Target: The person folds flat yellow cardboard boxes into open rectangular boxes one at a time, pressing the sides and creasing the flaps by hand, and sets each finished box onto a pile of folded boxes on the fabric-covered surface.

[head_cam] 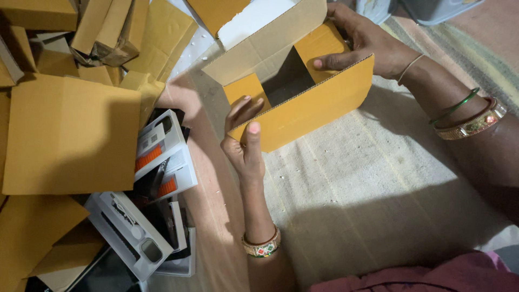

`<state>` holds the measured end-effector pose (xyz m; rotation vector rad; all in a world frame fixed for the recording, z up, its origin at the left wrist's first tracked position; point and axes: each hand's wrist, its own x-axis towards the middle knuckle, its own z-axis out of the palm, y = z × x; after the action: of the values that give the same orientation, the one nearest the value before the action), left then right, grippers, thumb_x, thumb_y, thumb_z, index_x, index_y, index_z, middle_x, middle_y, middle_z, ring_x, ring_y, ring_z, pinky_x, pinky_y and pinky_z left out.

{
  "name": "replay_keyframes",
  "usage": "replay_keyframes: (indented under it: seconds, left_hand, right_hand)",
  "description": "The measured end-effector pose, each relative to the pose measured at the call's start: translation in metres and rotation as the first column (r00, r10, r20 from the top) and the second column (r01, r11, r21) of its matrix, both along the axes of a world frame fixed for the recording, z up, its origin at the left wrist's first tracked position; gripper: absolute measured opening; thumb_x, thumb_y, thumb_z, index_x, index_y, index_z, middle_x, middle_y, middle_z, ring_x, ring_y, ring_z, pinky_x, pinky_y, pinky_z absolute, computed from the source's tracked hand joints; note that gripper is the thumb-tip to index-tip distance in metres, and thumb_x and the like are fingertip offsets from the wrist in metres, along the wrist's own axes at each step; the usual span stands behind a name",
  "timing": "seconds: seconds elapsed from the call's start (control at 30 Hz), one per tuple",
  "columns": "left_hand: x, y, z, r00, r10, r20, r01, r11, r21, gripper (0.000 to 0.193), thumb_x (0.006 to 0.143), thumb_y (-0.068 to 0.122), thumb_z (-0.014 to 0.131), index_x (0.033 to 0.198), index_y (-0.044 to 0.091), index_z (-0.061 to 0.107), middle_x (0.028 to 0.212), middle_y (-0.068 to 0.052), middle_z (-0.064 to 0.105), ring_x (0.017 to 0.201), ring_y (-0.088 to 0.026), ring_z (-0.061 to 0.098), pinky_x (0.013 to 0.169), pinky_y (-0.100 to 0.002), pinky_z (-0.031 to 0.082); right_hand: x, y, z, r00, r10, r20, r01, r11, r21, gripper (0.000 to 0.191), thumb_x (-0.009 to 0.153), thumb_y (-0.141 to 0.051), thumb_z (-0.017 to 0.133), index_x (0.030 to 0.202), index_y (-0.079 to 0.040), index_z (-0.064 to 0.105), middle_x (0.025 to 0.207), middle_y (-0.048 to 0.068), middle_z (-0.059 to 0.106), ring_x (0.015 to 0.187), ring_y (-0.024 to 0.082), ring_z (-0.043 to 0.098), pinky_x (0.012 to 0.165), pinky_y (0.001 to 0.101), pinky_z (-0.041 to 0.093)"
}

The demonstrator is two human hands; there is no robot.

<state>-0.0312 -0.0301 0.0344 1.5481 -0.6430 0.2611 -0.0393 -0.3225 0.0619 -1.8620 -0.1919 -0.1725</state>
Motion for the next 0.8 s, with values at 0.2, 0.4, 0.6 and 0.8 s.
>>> replay_keyframes:
  seconds: [0.2,0.4,0.6,0.8]
  left_hand:
    - [0.006,-0.009,-0.008,0.988,0.105,-0.116,-0.117,0.988,-0.102,0.031,0.102,0.017,0.071,0.126,-0.003,0.071,0.133,-0.013,0.072,0.123,-0.023,0.066,0.109,-0.04,0.052]
    - [0.006,-0.014,-0.006,0.992,0.13,0.001,-0.128,0.979,-0.161,0.062,0.103,0.009,0.072,0.156,0.0,0.042,0.145,-0.016,0.055,0.137,-0.025,0.054,0.121,-0.041,0.041]
    - [0.008,-0.015,-0.007,0.986,0.102,-0.131,-0.124,0.976,-0.176,0.068,0.105,0.01,0.066,0.161,-0.001,0.03,0.166,-0.018,0.036,0.154,-0.029,0.039,0.13,-0.043,0.033]
    - [0.01,-0.017,-0.012,0.977,0.069,-0.202,-0.114,0.97,-0.217,0.07,0.103,0.005,0.064,0.163,0.002,0.027,0.17,-0.019,0.031,0.158,-0.028,0.033,0.13,-0.042,0.03]
  right_hand:
    - [0.001,0.0,0.0,0.996,0.062,0.062,-0.065,0.997,0.046,0.081,0.092,-0.02,0.076,0.162,-0.013,0.033,0.159,0.008,0.046,0.15,0.023,0.043,0.124,0.0393,0.04]
    - [-0.002,0.0,0.006,0.997,0.073,0.026,-0.074,0.997,0.025,0.084,0.091,-0.019,0.075,0.162,-0.014,0.03,0.16,0.009,0.046,0.152,0.023,0.042,0.125,0.0409,0.037]
    - [0.002,-0.002,0.001,0.997,0.038,-0.069,-0.028,0.99,0.14,0.072,0.105,-0.043,0.05,0.166,-0.016,0.023,0.167,0.009,0.039,0.154,0.023,0.038,0.124,0.0401,0.034]
    - [0.001,-0.009,-0.005,0.992,0.126,0.027,-0.128,0.986,0.104,0.083,0.103,-0.034,0.064,0.171,-0.016,0.02,0.172,0.014,0.036,0.162,0.028,0.035,0.133,0.0428,0.031]
